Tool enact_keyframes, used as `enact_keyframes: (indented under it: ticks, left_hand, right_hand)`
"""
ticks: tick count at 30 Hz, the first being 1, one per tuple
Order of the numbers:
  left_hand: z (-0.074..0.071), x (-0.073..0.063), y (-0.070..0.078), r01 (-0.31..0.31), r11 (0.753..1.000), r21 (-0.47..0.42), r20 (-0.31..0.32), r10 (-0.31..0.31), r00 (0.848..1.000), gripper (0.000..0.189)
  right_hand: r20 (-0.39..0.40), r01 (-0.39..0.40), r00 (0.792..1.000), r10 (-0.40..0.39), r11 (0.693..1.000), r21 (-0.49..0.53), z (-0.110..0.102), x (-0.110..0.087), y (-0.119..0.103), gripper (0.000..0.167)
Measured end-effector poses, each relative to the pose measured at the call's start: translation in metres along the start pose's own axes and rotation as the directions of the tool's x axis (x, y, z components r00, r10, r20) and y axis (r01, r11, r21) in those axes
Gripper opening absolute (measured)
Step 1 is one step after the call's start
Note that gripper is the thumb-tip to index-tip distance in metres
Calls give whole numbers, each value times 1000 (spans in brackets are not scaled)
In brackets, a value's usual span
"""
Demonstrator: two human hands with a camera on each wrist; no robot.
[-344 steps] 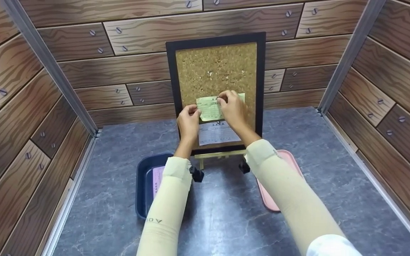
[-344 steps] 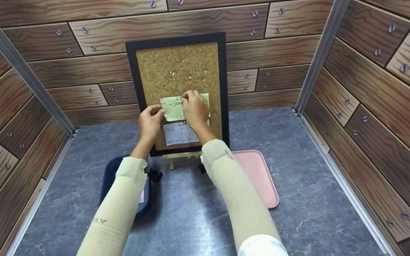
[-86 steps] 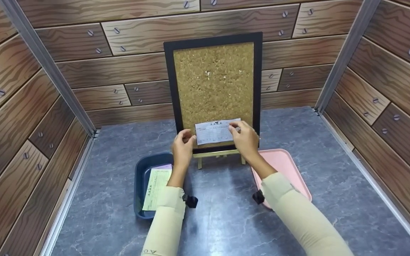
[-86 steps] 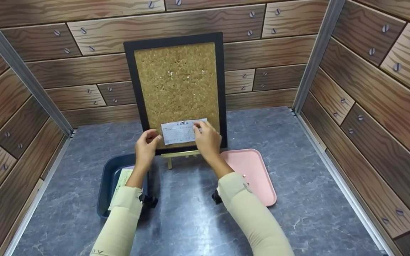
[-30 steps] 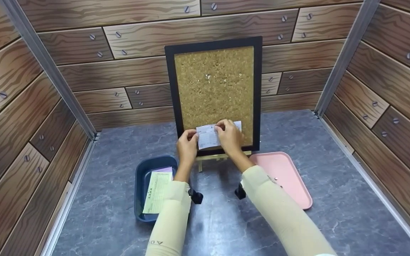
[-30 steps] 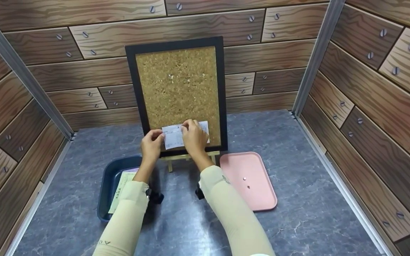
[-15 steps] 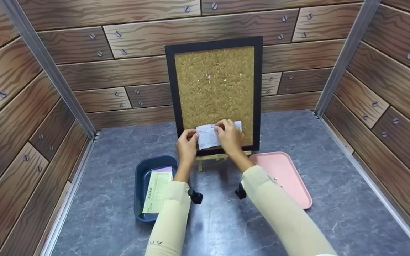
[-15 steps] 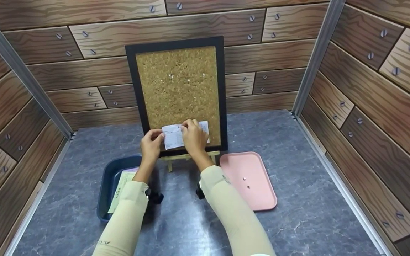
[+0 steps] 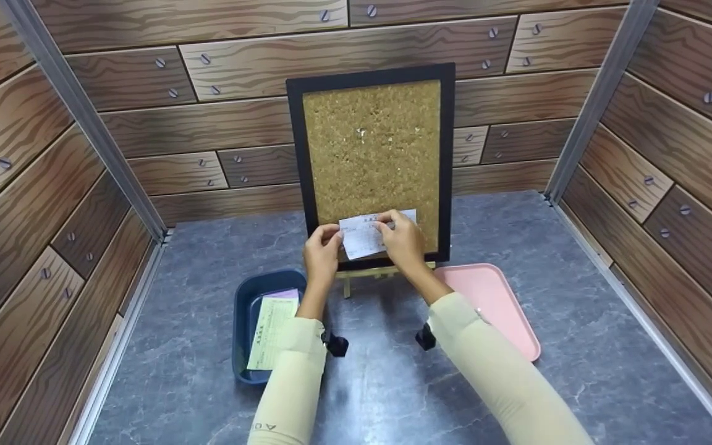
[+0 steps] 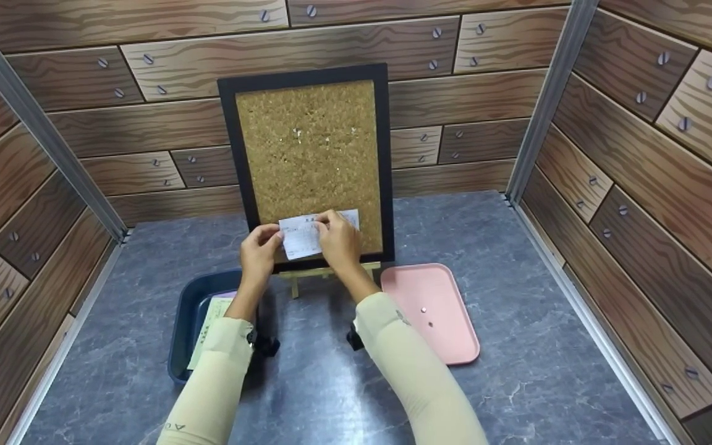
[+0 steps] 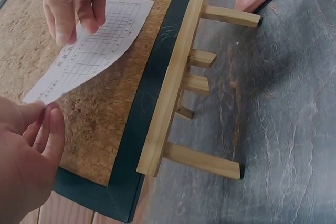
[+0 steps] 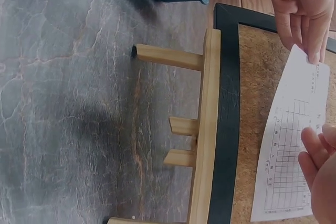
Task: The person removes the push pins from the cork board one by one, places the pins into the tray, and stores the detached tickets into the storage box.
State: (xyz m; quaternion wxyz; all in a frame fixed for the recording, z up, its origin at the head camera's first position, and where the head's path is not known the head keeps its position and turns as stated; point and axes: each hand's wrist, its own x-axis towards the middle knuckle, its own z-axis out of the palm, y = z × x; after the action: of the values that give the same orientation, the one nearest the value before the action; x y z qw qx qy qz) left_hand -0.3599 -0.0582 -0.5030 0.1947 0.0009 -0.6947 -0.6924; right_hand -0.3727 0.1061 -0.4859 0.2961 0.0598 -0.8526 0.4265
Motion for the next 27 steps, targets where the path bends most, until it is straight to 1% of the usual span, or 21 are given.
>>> enact_keyframes:
  ticks: [2, 5, 9, 14, 18, 21, 25, 27]
  left_hand:
    - [-2, -1, 0, 0, 1000, -10, 7, 0, 1000, 12]
    - [-5, -2, 1, -2, 999, -34, 12, 2, 1000, 12]
    - [-10, -4, 3, 0, 998, -69, 19, 2, 1000, 12]
    - [-16, -10, 8, -1, 996, -90, 32, 4, 999, 14]
    - [-20, -15, 11, -24, 993, -115, 42, 29, 999, 13]
    - [-24, -19, 13, -32, 991, -129, 43, 38, 998, 12]
    - [-31, -23, 16, -13, 991, -136, 34, 18, 999, 16]
    - [-35, -25, 17, -4, 987, -160, 28, 8, 1000, 17]
  right_hand:
    - [-10, 15, 1000, -15, 999, 44, -3, -1, 0, 11]
    - [-20, 24, 1000, -23, 997, 69, -9, -4, 0, 13]
    - [-28, 26, 999, -25, 997, 67, -21, -6, 2, 15]
    - [-42, 24, 999, -21, 998, 61, -36, -9, 7, 15]
    - [-24, 20, 1000, -17, 990, 142, -47, -13, 12, 14]
    - [-2, 4, 1000, -4, 975, 220, -55, -18, 15, 14]
    - [-6, -5, 1000, 7, 965, 264, -67, -23, 19, 13]
    - [-19, 6, 1000, 0, 963, 268, -73, -26, 21, 13]
